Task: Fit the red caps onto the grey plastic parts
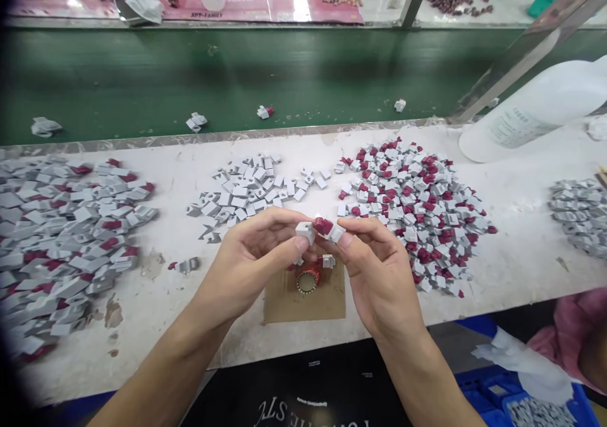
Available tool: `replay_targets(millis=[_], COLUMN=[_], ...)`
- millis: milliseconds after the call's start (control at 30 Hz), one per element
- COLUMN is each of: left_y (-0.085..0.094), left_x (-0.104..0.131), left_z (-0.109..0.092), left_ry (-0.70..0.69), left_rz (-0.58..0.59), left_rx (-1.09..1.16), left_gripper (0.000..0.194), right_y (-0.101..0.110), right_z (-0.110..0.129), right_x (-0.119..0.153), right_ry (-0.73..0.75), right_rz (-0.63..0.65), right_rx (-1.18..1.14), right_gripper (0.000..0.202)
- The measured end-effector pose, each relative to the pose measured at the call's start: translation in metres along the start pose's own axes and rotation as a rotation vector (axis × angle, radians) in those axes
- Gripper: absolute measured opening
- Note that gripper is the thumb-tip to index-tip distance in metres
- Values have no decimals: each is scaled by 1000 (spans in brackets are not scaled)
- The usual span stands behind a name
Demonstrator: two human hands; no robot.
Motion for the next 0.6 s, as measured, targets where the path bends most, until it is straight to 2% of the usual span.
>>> replay_targets(millis=[167,300,500,600], left_y=[1,3,9,12], left_x=[0,2,5,2], left_z=[3,1,-14,-23], left_ry=[9,-10,-45,-43], left_rz=[10,17,78,127], left_rx=[19,-37,-171,-170], left_gripper=[12,14,12,10], right_y=[-1,3,-10,-16], right_z=[-1,5,10,14], right_x=[-1,-1,-8,-15], right_ry=[9,61,20,15], right_rz=[-6,-14,184,207], right_rx=[6,128,220,193], right_gripper=[9,8,7,8])
Point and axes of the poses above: each hand's wrist, its own x-axis away from the middle knuckle, its own y-axis out of the back of the hand, z = x × y, the point moved 8 cm from there along -x, towards the middle knuckle, and after that the axes turned 1 degree about x, right-handed, at the moved point
